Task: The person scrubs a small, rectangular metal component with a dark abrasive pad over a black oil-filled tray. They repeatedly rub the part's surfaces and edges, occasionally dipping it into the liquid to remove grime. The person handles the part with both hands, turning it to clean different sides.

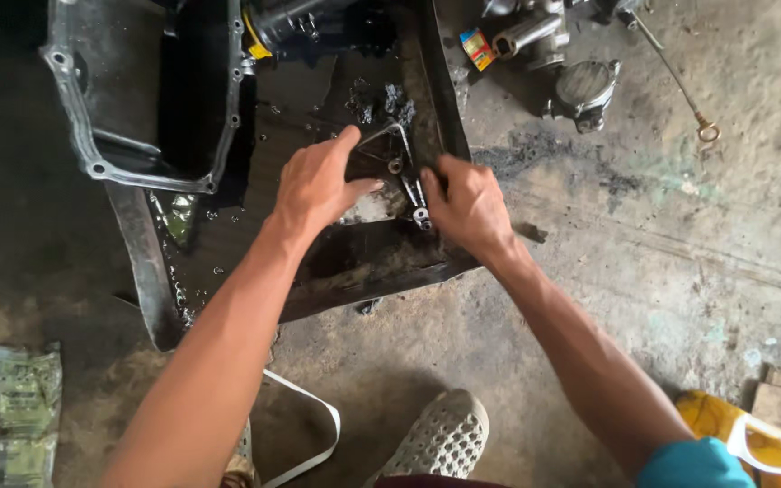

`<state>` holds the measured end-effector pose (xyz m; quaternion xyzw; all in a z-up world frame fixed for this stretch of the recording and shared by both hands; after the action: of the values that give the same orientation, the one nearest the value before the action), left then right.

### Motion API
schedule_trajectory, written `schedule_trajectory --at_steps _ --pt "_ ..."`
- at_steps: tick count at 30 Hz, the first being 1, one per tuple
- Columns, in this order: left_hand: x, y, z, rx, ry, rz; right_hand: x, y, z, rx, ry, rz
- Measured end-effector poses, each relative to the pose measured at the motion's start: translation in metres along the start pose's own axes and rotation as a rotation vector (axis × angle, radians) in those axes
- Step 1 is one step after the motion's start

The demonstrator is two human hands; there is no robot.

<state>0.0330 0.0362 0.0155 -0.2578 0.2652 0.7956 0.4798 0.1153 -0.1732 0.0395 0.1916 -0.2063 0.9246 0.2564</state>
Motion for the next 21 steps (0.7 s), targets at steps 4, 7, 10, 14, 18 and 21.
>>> schedule_trajectory --at_steps 4,7,10,14,18,21 --pt "-0.005 0.004 -0.002 0.035 0.025 0.067 0.01 0.001 -0.012 -0.055 -0.004 -0.076" --pt "-0.005 0.008 0.003 0.107 0.03 0.148 0.006 0.002 -0.009 0.263 -0.036 -0.295" --pt "-0.01 0.004 0.002 0.031 0.011 0.045 -0.004 -0.003 0.008 0.066 -0.05 -0.13" --pt "-0.007 0.007 0.0 0.02 0.081 0.012 0.004 0.003 -0.01 0.024 -0.05 -0.152" --pt "0.0 0.012 -0.001 -0.035 0.082 -0.016 -0.006 0.002 0.005 0.156 -0.033 -0.079" --pt "-0.005 0.01 -0.007 -0.047 0.088 -0.021 -0.004 0.0 0.002 0.122 -0.004 -0.125"
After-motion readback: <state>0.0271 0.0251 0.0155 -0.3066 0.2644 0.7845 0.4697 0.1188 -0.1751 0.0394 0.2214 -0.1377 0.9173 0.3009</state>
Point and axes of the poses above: each hand's wrist, its own y-axis away from the middle knuckle, its own z-axis out of the back of the hand, x = y × z, the point moved 1 cm from there along -y, towards the middle knuckle, and after that the axes turned 14 degrees about z, right-handed, at the moved point
